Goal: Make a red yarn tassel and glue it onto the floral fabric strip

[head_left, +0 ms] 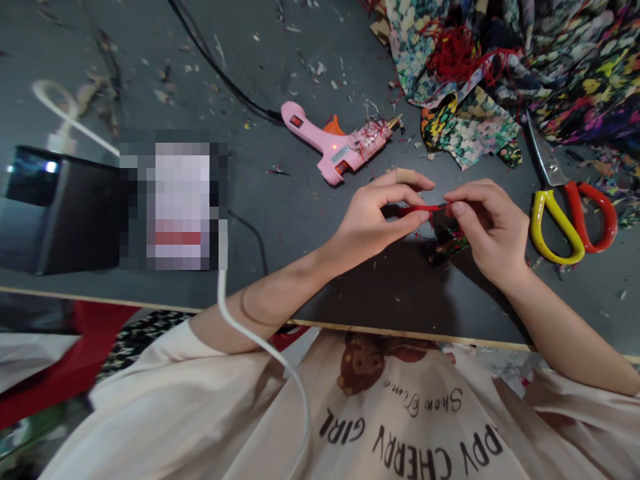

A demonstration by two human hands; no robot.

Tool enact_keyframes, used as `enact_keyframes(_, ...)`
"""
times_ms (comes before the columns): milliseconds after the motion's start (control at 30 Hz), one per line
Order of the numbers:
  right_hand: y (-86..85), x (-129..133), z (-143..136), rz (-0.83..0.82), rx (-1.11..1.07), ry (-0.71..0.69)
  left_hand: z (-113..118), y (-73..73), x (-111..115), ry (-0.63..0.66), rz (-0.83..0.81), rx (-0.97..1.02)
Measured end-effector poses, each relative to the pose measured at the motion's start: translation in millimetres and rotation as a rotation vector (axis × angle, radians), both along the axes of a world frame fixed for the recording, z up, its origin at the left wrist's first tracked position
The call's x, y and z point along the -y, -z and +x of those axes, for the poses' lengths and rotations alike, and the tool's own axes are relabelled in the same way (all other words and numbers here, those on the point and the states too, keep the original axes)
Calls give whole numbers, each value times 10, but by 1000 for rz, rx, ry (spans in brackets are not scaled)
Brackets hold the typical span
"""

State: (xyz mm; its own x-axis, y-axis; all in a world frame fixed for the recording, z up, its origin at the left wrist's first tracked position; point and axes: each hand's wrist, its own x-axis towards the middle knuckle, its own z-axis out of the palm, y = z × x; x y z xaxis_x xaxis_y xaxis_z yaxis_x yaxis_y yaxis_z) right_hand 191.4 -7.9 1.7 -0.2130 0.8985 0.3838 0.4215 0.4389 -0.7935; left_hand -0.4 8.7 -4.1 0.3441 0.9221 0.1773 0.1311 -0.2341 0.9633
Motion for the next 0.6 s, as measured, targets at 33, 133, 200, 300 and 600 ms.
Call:
enact_keyframes(33, -4, -1, -2, 22, 4, -5, 0, -1, 0, -1, 1, 2)
enact_keyframes(133, -8, -5, -7, 70, 8, -12, 1, -3, -1, -2, 8, -9)
enact_keyframes(200, -6, -9, -7, 86, 15, 0, 1, -1, -2, -2, 15, -16)
enact_keyframes(300, -1, -17, -7, 96, -9, 30, 2, 6, -4, 2, 18, -12)
enact_keyframes(600, 39, 7, -10, 135, -72, 87, 1, 13, -1, 19, 12, -11)
